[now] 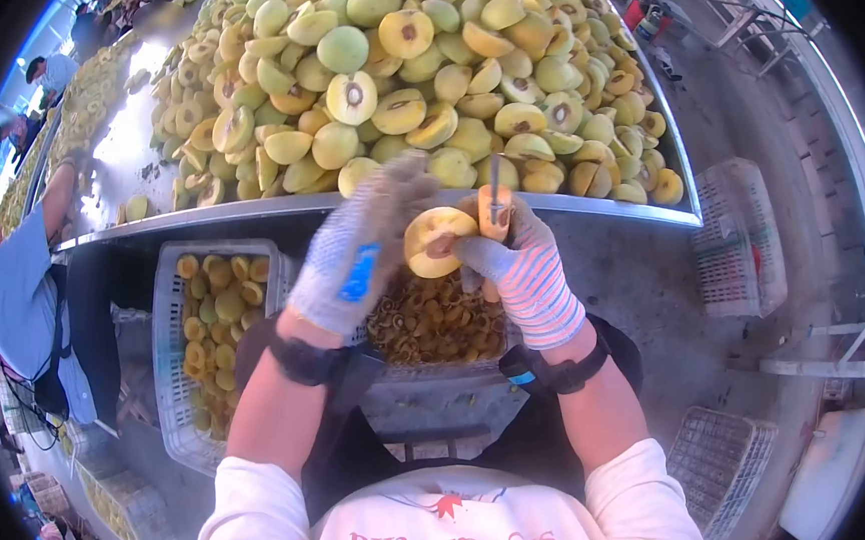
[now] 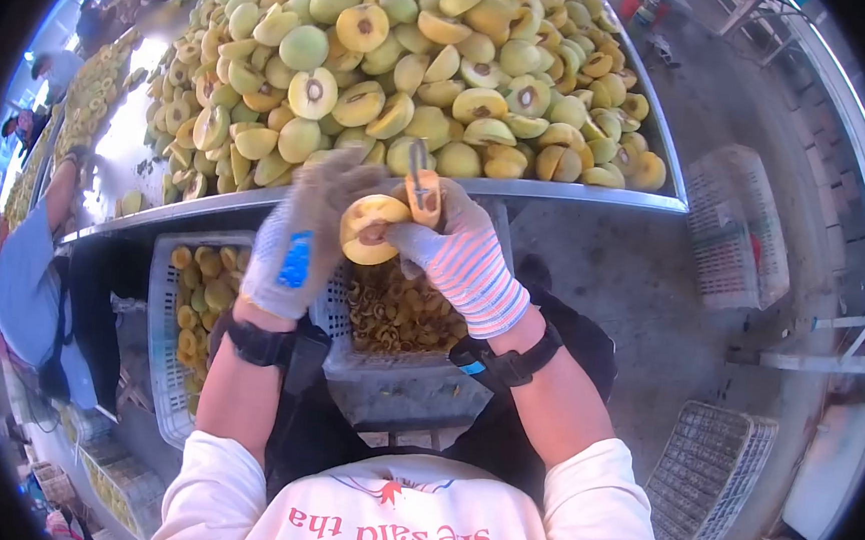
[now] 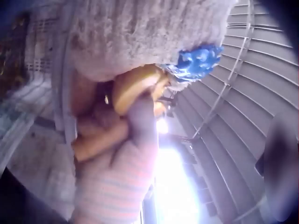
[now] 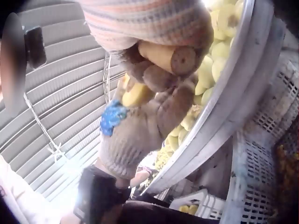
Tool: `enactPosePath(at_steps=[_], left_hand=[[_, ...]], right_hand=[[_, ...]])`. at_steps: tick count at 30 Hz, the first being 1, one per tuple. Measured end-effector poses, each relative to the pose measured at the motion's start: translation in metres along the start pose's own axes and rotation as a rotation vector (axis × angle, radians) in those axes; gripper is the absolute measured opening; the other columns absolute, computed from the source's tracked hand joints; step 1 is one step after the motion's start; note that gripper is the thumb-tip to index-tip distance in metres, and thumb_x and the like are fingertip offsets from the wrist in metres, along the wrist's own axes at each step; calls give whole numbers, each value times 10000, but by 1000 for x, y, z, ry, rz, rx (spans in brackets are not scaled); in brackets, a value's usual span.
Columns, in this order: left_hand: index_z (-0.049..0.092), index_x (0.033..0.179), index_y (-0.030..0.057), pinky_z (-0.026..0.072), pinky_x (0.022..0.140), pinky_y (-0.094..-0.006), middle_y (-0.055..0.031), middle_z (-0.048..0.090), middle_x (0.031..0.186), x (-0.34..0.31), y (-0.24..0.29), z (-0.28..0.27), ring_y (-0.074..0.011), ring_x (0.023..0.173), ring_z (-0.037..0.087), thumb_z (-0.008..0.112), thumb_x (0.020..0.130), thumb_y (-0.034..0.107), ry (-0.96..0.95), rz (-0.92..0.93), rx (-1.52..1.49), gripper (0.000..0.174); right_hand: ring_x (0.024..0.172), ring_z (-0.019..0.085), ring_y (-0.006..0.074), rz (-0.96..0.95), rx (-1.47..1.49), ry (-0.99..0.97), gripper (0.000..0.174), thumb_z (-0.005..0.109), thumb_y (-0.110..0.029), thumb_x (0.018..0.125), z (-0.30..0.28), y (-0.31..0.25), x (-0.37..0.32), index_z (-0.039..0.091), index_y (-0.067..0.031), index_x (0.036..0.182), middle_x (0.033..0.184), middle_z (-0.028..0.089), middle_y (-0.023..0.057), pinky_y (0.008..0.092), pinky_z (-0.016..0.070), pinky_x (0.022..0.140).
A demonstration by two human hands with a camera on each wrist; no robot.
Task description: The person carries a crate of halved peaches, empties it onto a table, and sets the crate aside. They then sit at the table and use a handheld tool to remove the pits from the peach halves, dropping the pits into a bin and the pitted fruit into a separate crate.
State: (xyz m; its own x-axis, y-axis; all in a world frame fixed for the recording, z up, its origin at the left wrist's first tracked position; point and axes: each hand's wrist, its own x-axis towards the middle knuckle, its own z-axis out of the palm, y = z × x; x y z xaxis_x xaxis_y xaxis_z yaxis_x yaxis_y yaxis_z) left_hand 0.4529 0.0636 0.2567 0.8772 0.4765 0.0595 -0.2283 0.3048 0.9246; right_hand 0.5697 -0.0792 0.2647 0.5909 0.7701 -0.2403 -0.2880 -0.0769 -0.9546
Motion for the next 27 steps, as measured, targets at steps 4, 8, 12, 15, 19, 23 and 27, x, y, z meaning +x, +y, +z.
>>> enactPosePath(at_steps=[4, 8, 12, 15, 19, 23, 27], left_hand=[[534, 1293, 30, 472, 986, -334, -85, 625, 1184, 9, -36, -4, -186, 1124, 584, 513, 1019, 243, 129, -334, -652, 347], [504, 1320, 7, 459, 1011, -350, -113, 603, 1209, 13, -20, -4, -206, 1122, 584, 470, 1037, 281, 68, -142, -434, 395], [492, 1335, -6, 447, 1023, -357, -146, 588, 1234, 12, -15, -2, -246, 1129, 585, 460, 1035, 254, 55, -219, -514, 398], [522, 1304, -9, 442, 1025, -368, -175, 600, 1226, 13, -25, -8, -294, 1127, 593, 484, 1007, 178, 47, -58, 44, 354], [567, 1244, -14, 466, 988, -376, -214, 610, 1199, 12, -27, -10, -353, 1108, 604, 509, 954, 85, -3, 122, 543, 312], [591, 1201, -20, 503, 922, -382, -223, 618, 1162, 9, -32, -18, -369, 1060, 622, 531, 924, 53, -15, 283, 800, 293], [598, 1172, -25, 518, 881, -389, -219, 626, 1118, 4, -22, -19, -373, 1007, 635, 553, 915, 56, -81, 456, 1041, 274]], right_hand=[[815, 686, 341, -542, -664, 232, 362, 751, -146, 818, 2, 21, 17, 592, -69, 1133, 906, 686, 154, 407, 544, 691], [806, 671, 361, -602, -889, 206, 445, 749, -204, 815, -4, 13, 8, 565, -82, 1201, 903, 688, 159, 416, 541, 673], [778, 660, 389, -384, -1219, 66, 382, 690, -253, 850, 5, 20, -2, 543, -84, 1159, 864, 678, 173, 437, 534, 638], [760, 658, 392, -415, -1203, 60, 373, 683, -265, 855, 3, 24, -4, 544, -85, 1151, 837, 677, 169, 440, 531, 629], [736, 654, 391, -378, -1196, 46, 324, 690, -256, 843, 4, 19, -7, 534, -71, 1059, 793, 663, 179, 453, 521, 616], [747, 662, 380, -208, -1299, -5, 271, 668, -227, 839, 9, 12, -9, 525, -50, 986, 784, 662, 187, 465, 516, 631], [758, 667, 379, -230, -1303, -3, 211, 618, -199, 862, 8, 25, -10, 532, -40, 970, 773, 664, 185, 470, 515, 644]])
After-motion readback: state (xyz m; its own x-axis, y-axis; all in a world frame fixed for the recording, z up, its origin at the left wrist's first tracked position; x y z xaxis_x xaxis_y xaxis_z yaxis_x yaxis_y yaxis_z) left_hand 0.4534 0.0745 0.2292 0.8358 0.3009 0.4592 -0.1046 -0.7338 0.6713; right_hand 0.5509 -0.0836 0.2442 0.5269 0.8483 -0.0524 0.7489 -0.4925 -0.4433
